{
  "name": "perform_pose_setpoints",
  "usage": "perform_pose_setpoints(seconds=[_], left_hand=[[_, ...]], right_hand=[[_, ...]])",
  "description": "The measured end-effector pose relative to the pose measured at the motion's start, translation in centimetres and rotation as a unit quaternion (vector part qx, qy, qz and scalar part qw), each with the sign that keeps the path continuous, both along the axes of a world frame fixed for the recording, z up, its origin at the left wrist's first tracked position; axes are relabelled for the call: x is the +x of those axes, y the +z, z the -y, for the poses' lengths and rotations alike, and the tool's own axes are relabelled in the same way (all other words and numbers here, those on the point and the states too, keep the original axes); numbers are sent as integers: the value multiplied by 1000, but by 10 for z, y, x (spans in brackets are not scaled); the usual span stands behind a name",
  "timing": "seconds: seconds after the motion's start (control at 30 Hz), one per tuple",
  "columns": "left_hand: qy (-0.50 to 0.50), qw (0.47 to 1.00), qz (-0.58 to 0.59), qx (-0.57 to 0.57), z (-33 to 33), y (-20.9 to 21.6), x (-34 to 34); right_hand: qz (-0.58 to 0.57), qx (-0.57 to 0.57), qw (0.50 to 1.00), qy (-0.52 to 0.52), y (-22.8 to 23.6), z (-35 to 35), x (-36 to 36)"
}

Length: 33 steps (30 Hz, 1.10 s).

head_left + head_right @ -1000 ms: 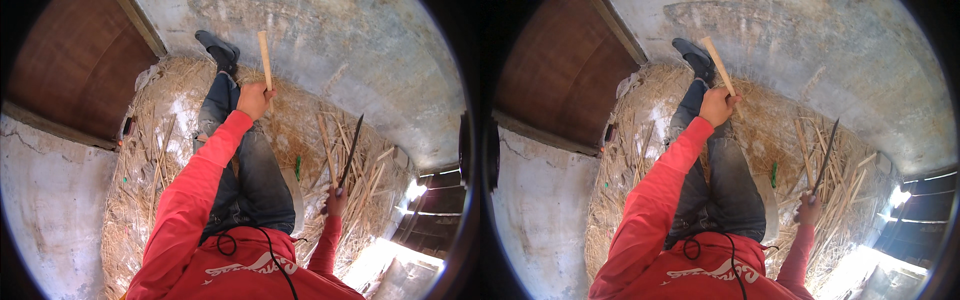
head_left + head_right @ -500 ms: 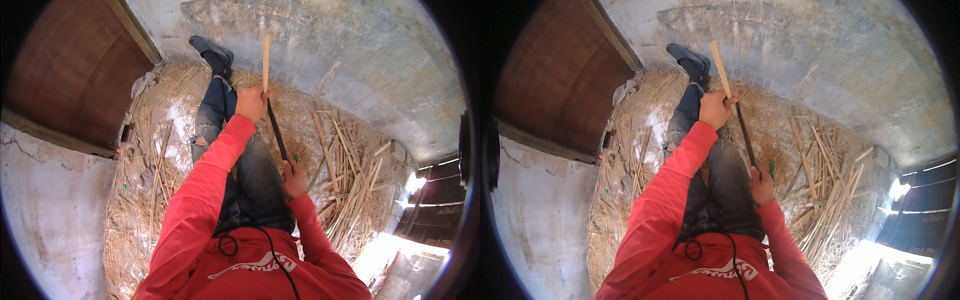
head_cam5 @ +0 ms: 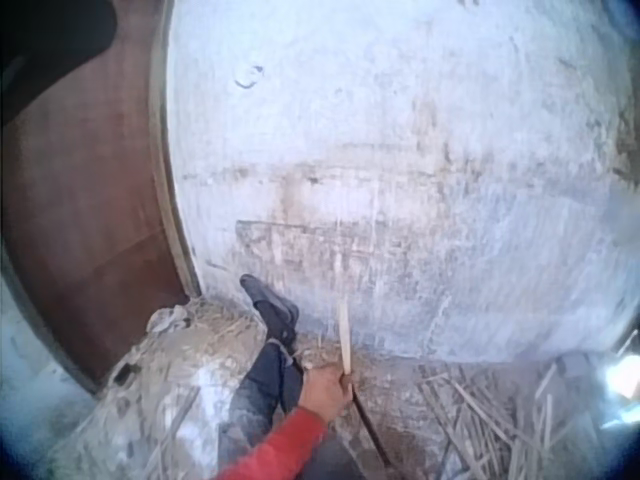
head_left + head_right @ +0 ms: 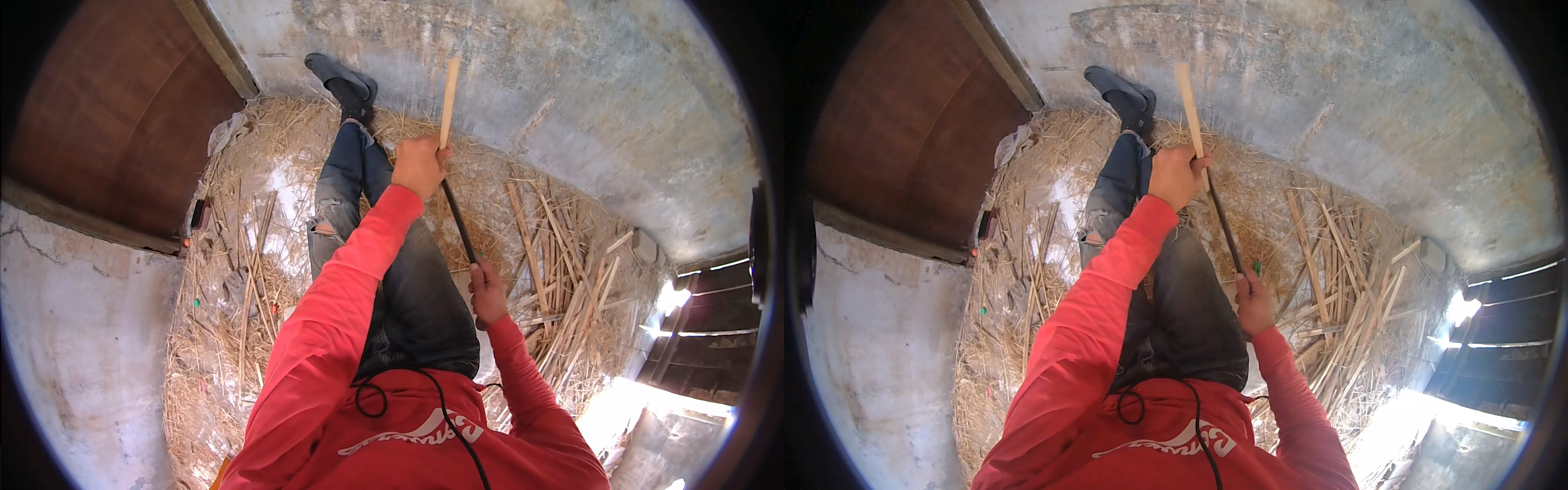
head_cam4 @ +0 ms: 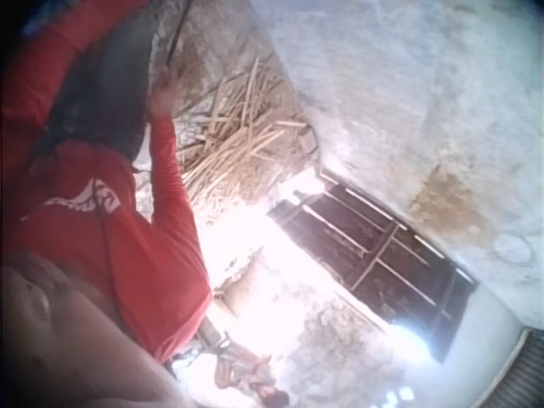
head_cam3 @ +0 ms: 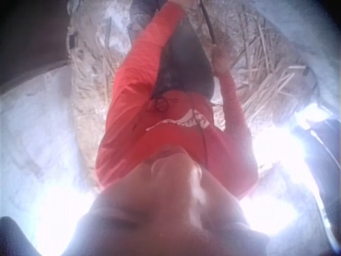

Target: The person scrapes a bamboo stick with a utility knife and trims another piece of wood with a larger blade. They handle the bamboo sticks one at a time while sitting on the ground.

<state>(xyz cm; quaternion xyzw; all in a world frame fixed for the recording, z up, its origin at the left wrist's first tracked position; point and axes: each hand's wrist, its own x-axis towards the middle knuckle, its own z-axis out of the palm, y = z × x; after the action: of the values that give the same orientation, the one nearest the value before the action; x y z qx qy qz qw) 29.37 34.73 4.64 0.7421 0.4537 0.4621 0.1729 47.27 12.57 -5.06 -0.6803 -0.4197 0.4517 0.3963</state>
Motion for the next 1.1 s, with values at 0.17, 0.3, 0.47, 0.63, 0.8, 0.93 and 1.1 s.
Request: perform_pose_setpoints(seconds=[0.17,0.3,0.47,0.63,0.8,0.93,1.1], left_hand=[[20,1000,-4,-20,-2,5,-5],[19,999,-5,-44,0,4,-2],[18,1000,-8,-15,-1,2,6],[43,999,-2,-8,-4,-5,-5],[74,996,-52,9,-9,-5,-12],[74,997,-24,24,-7,-6,-1],[64,998,7,-29,-2,-5,9]], right_hand=[[-391,-152,901,-110,76,-17,5],[-250,144,946,-148,109,-13,-25],[-27,117,992,-30,10,4,-10],[-134,-130,982,12,22,-3,8],[-202,36,978,-48,80,-16,-10],[-56,223,967,-111,46,-13,-28],[31,22,997,61,-88,4,17]])
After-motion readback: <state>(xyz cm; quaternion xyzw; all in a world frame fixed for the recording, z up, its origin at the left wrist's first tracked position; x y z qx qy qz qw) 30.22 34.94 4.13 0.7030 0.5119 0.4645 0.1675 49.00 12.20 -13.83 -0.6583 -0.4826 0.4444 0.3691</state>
